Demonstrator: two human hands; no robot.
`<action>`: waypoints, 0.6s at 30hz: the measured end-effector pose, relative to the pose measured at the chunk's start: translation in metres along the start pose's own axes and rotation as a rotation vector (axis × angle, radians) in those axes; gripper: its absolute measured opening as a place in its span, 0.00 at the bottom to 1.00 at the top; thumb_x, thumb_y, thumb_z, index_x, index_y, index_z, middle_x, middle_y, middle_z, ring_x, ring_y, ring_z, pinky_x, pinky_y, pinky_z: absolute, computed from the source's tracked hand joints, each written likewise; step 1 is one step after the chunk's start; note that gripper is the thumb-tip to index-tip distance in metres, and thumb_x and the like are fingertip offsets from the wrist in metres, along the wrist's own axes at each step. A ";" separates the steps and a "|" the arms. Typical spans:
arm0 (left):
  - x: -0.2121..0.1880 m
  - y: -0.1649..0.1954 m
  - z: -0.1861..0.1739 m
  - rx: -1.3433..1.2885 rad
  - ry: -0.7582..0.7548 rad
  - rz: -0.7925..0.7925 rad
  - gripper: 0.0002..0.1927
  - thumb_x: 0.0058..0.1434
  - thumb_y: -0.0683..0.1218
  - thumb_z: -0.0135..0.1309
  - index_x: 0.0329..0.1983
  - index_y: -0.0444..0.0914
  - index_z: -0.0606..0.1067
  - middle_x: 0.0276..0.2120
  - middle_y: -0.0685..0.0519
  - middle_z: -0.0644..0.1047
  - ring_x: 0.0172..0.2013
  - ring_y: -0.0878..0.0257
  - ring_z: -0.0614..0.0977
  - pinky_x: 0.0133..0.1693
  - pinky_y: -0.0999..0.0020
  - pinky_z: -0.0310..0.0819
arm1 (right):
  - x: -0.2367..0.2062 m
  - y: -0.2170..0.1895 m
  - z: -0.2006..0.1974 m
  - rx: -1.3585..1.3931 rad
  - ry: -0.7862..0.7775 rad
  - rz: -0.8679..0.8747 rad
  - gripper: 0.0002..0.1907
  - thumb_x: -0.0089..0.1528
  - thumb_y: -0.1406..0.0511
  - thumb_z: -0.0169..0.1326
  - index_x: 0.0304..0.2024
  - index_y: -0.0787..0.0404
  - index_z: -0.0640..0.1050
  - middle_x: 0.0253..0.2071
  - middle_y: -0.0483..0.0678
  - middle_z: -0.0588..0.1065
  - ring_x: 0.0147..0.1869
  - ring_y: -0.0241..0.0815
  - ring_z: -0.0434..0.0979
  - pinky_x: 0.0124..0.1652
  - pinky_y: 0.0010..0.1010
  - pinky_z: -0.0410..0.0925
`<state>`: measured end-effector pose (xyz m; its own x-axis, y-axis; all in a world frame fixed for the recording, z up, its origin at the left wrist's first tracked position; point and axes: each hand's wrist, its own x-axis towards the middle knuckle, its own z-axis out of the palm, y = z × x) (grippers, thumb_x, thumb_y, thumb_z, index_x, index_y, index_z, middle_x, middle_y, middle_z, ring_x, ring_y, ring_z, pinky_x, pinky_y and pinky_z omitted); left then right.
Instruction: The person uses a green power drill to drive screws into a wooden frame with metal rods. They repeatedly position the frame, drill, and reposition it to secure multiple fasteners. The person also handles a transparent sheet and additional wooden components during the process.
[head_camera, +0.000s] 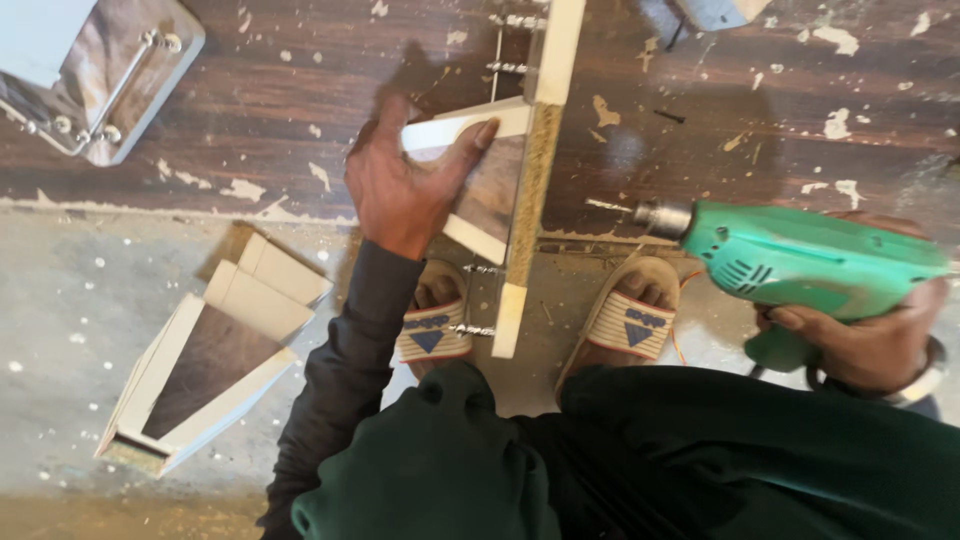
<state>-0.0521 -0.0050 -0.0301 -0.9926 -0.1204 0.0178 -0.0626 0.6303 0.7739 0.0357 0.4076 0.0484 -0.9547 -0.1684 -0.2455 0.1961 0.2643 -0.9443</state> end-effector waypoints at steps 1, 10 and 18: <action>0.000 0.000 0.001 0.009 0.002 0.001 0.32 0.62 0.65 0.67 0.43 0.32 0.75 0.33 0.45 0.81 0.31 0.53 0.83 0.38 0.57 0.78 | -0.001 0.001 -0.002 -0.046 0.016 0.026 0.36 0.53 0.70 0.66 0.61 0.71 0.66 0.57 0.67 0.76 0.43 0.53 0.85 0.35 0.36 0.78; 0.001 -0.003 0.008 0.209 -0.028 -0.065 0.34 0.56 0.66 0.67 0.41 0.31 0.74 0.24 0.44 0.77 0.23 0.52 0.77 0.32 0.55 0.73 | -0.002 0.009 -0.008 -0.158 0.010 -0.055 0.41 0.51 0.64 0.67 0.62 0.71 0.63 0.57 0.65 0.74 0.60 0.58 0.80 0.50 0.39 0.81; 0.000 -0.017 0.011 0.057 0.018 0.096 0.29 0.66 0.65 0.67 0.43 0.36 0.74 0.33 0.48 0.80 0.30 0.60 0.81 0.38 0.61 0.78 | -0.004 0.017 -0.010 -0.300 0.040 -0.039 0.43 0.50 0.64 0.72 0.63 0.69 0.66 0.58 0.61 0.73 0.58 0.53 0.80 0.51 0.39 0.77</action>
<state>-0.0520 -0.0072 -0.0498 -0.9923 -0.0708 0.1015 0.0261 0.6822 0.7307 0.0407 0.4220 0.0360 -0.9695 -0.1477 -0.1954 0.0898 0.5277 -0.8447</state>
